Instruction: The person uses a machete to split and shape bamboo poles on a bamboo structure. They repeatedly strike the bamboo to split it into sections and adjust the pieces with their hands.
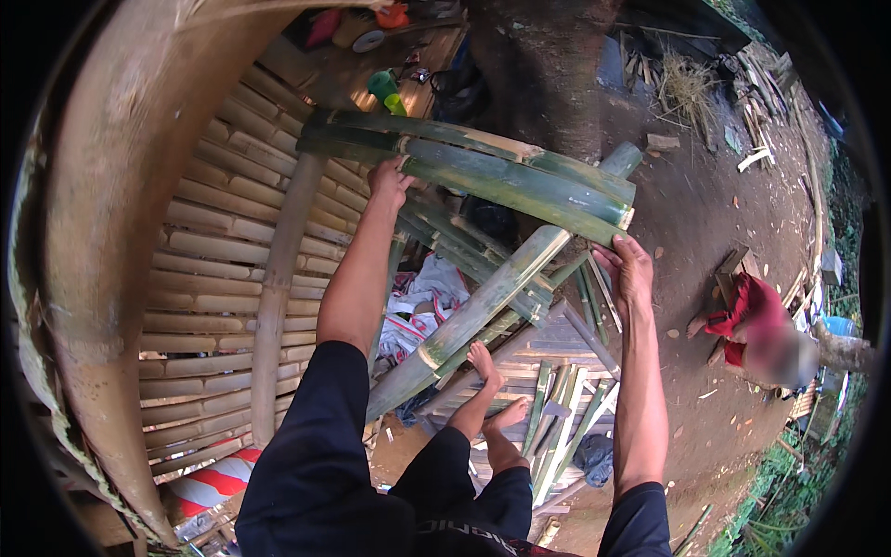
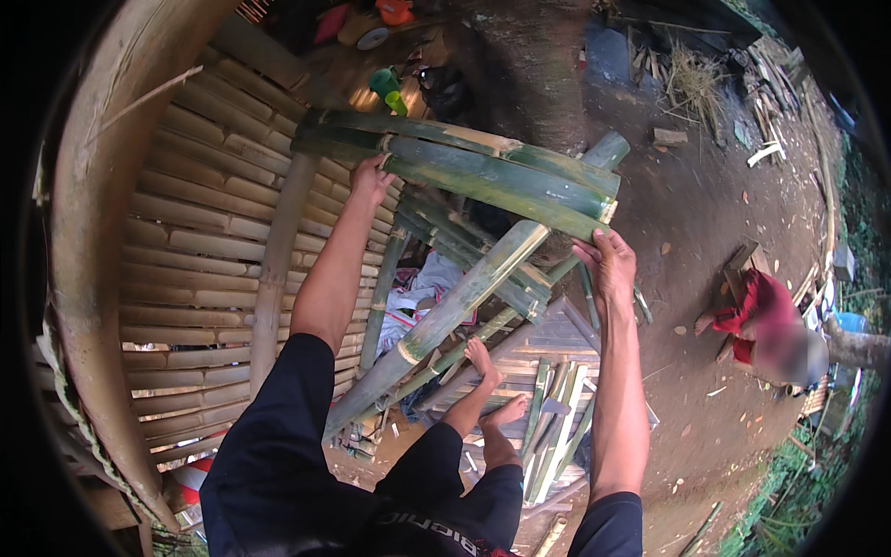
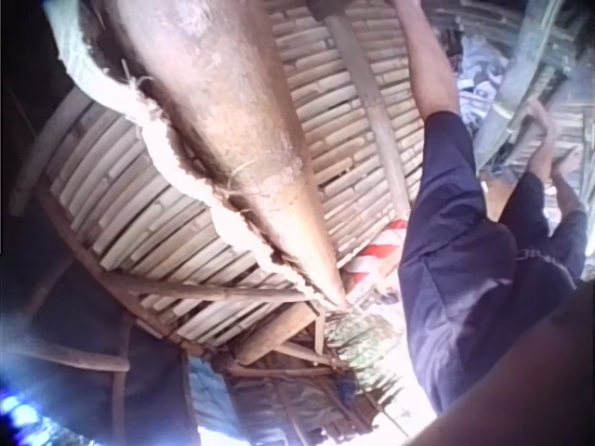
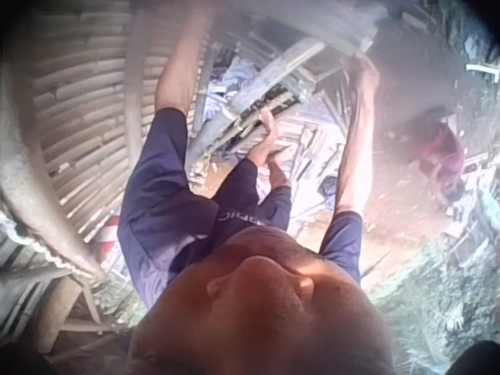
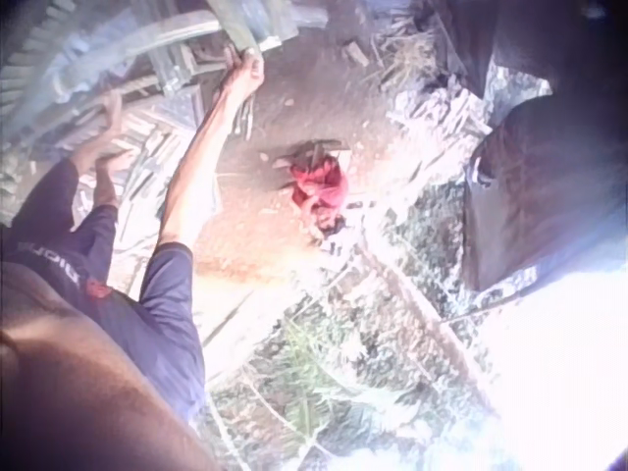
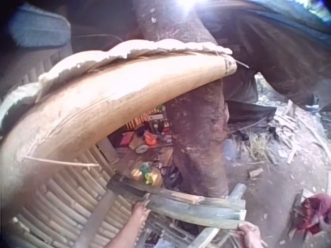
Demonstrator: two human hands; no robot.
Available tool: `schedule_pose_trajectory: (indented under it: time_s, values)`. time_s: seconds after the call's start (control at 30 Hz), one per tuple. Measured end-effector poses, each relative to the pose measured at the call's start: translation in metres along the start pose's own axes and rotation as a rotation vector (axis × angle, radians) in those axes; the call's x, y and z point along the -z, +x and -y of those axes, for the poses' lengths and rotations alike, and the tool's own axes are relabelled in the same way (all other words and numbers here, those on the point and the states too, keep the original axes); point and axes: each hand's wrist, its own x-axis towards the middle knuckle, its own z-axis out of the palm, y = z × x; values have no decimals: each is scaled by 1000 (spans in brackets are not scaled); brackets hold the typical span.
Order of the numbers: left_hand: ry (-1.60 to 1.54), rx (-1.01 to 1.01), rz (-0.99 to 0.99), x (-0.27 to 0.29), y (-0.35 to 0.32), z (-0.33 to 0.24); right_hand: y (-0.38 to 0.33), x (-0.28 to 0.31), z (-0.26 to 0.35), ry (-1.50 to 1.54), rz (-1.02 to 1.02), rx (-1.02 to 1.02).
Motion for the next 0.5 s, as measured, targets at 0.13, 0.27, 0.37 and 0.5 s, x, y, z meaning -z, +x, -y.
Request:
schedule_pose_trajectory:
  time_s: [0.13,0.27,0.37,0.5]
  values:
    - [64,-2,-62,-5,-3,-1,-1,-1,-4,63,-15,12]
    - [71,16,-63,0,1,-2,-5,-5,-3,59,-24,7]
    - [68,19,-33,4,5,-2,-6,-6,-3,79,-23,11]
    - [44,19,-16,2,1,0,-6,-4,-4,87,-27,16]
